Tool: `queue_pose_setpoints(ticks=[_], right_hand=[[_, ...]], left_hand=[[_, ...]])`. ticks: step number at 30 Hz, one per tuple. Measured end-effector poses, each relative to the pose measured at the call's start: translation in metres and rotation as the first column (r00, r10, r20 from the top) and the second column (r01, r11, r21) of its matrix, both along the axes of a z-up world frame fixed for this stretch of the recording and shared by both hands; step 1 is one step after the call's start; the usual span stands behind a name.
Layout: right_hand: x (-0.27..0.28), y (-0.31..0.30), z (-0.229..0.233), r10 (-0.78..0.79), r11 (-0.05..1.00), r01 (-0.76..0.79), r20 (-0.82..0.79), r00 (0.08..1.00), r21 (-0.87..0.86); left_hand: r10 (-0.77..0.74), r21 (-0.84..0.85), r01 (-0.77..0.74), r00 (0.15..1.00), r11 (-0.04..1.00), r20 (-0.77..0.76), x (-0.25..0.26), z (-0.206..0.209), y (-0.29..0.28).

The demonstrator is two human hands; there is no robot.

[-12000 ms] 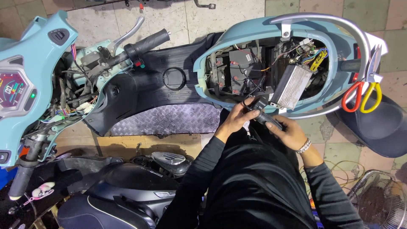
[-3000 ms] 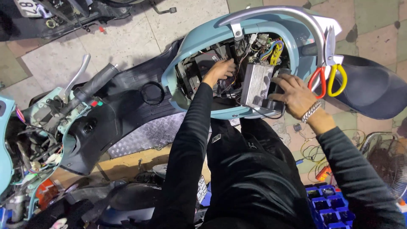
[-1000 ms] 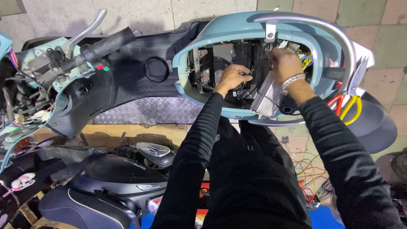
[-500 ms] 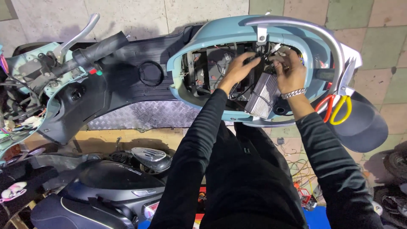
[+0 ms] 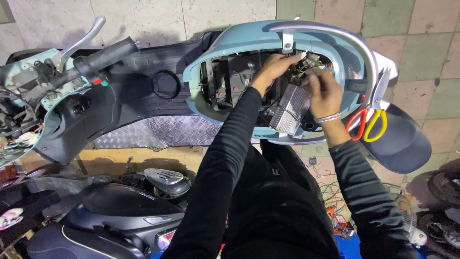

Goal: The person works on the exposed wiring and components under the seat of a light blue scooter. They connect wires, handle a silver heat sink, and use a multimeter to test electrical connections. The person continues to adjust and organize wires within the compartment.

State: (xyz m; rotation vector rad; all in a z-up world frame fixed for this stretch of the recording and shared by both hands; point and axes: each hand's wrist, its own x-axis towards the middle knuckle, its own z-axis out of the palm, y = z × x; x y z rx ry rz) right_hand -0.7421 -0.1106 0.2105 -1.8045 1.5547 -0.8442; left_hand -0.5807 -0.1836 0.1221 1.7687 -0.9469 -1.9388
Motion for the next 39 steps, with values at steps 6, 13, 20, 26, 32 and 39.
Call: queue_pose_setpoints(ticks=[6,13,20,26,32,39], right_hand=[[-0.022,-0.016,-0.056,-0.175,0.956,0.197,-0.118,0.977,0.215],[0.006,-0.028,-0.073,0.063,0.926,0.179,-0.605,0.794,0.331],[0.044,-0.04,-0.04,0.234,0.886,0.163,-0.722,0.651,0.434],[0.064,-0.052,-0.044,0.333,0.857,0.194,-0.8,0.499,0.477],[0.053,-0.039,-0.074,0.238,0.886,0.22,-0.807,0.54,0.408],[0.036,-0.05,-0.09,0.278,0.874,0.203,-0.798,0.535,0.441]], left_hand=[[-0.111,0.046,0.111,0.994,0.993,0.006,0.045,-0.052,0.021],[-0.314,-0.084,0.33,0.936,0.94,0.16,0.044,-0.105,0.034],[-0.288,-0.114,0.331,0.914,0.937,0.284,0.038,-0.093,0.036],[-0.214,-0.126,0.268,0.919,0.955,0.331,0.036,-0.069,0.041],[-0.06,-0.123,0.087,0.976,0.989,0.207,0.034,-0.045,0.051],[-0.112,-0.163,0.13,0.987,0.978,0.113,0.043,-0.025,0.052]])
